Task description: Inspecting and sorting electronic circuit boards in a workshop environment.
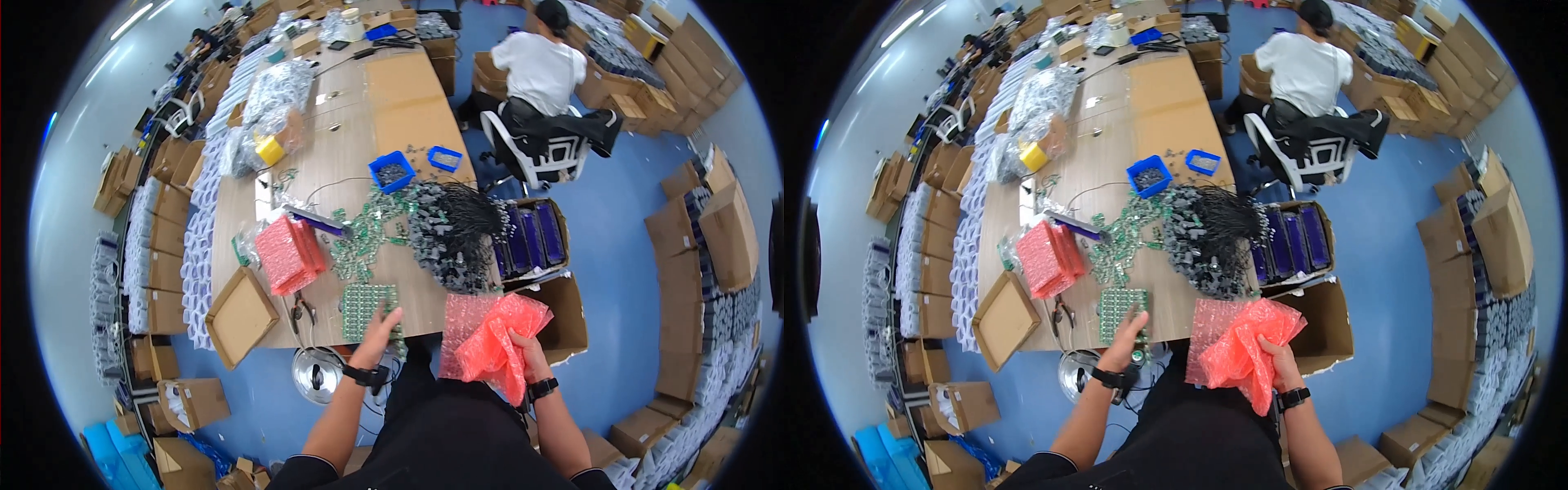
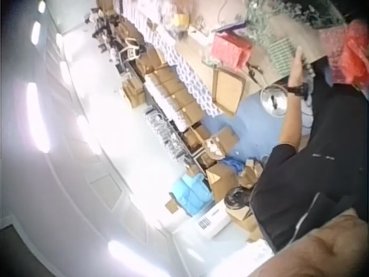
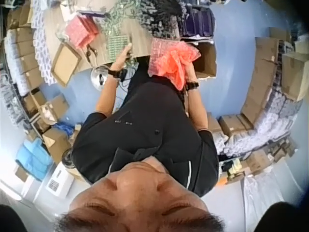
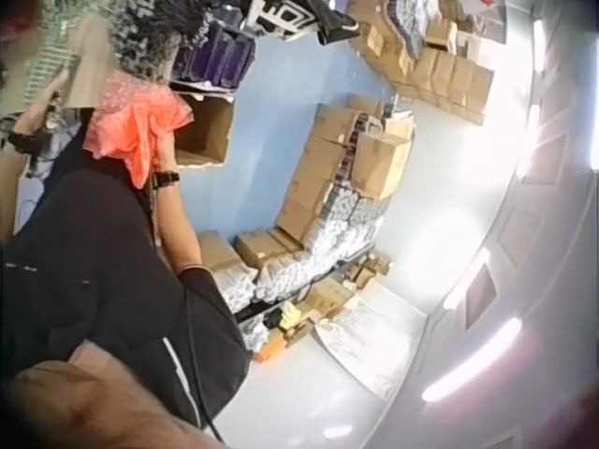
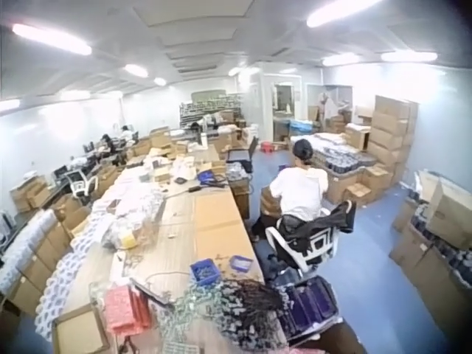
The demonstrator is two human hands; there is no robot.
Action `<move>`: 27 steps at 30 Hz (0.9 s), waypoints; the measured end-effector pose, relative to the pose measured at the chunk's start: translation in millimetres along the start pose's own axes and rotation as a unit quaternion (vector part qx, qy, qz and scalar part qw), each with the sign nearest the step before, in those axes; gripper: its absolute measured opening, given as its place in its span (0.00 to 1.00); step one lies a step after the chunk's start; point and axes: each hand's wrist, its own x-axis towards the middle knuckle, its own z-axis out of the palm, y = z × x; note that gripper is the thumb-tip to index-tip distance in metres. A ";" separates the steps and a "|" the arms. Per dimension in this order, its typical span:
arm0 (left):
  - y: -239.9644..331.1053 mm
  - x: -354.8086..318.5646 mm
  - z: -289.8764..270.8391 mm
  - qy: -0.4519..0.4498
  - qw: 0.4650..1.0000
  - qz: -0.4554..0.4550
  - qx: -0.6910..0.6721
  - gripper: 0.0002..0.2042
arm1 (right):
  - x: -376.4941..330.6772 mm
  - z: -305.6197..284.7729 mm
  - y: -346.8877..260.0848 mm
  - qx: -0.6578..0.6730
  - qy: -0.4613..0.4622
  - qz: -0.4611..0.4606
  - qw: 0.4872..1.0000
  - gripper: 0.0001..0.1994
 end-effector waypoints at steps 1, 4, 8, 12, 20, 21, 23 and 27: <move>-3.8 13.7 -11.9 0.058 0.987 0.083 0.128 0.49 | 5.0 -23.1 6.3 0.006 0.011 -0.010 1.000 0.21; -5.5 29.1 -38.8 0.137 0.943 0.095 0.287 0.56 | 0.7 -115.3 36.4 -0.126 0.198 -0.117 0.965 0.16; -32.2 55.4 -62.8 0.266 0.827 0.036 0.493 0.65 | -55.7 -269.1 99.9 -0.205 0.423 -0.092 0.878 0.15; -46.0 82.1 -54.3 0.263 0.770 0.002 0.582 0.67 | -155.9 -318.7 157.1 -0.154 0.565 -0.064 0.808 0.14; -79.9 128.1 -81.0 0.288 0.719 -0.044 0.631 0.73 | -238.9 -222.2 267.2 -0.187 0.627 -0.070 0.753 0.21; -82.6 135.1 -81.6 0.289 0.720 -0.039 0.630 0.73 | -239.4 -217.3 291.4 -0.184 0.637 -0.038 0.748 0.24; -72.7 142.5 -64.5 0.278 0.712 -0.023 0.644 0.73 | -237.9 -191.1 327.7 -0.134 0.643 -0.032 0.754 0.26; -57.3 147.6 -14.9 0.194 0.702 0.033 0.685 0.72 | -243.3 -159.6 371.9 -0.099 0.663 0.028 0.742 0.27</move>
